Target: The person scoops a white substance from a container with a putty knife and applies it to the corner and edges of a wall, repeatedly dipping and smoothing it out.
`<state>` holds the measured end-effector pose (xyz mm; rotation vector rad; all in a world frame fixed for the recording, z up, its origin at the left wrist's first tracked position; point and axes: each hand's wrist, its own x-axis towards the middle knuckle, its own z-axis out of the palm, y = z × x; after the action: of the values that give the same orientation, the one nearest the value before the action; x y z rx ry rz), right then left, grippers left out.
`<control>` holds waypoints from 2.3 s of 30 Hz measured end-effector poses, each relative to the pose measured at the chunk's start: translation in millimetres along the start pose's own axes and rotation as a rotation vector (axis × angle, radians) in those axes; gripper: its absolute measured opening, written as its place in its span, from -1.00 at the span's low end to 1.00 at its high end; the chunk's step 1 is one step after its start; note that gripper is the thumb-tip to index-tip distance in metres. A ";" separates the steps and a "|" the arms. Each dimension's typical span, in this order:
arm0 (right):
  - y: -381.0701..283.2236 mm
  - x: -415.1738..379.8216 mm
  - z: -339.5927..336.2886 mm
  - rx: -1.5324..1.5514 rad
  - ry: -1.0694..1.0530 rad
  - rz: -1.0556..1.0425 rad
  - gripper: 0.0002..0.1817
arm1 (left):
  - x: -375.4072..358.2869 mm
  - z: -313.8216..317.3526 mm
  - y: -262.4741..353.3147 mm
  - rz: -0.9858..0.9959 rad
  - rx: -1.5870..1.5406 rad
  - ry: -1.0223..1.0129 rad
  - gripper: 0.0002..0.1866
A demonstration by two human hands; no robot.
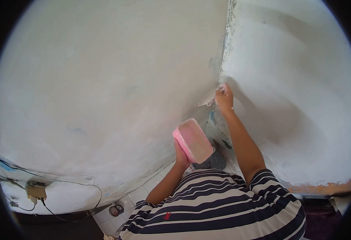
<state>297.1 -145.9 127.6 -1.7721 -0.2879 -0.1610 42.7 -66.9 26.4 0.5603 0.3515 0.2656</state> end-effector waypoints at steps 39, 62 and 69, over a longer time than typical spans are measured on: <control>-238.4 139.8 -63.0 0.710 -0.109 -0.229 -0.90 | 0.4 -19.9 7.7 -0.113 0.067 0.033 -0.16; -211.6 195.7 -101.8 0.625 -0.133 -0.221 -0.88 | 3.4 -31.3 13.7 -0.174 0.109 -0.024 -0.16; -112.2 64.3 -120.5 0.722 -0.214 -0.235 -0.54 | 8.9 -28.7 1.2 -0.113 0.035 -0.035 -0.17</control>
<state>333.1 -234.3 276.5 -1.0344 -0.6233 -0.0241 39.3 -49.5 2.1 0.5769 0.3535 0.1406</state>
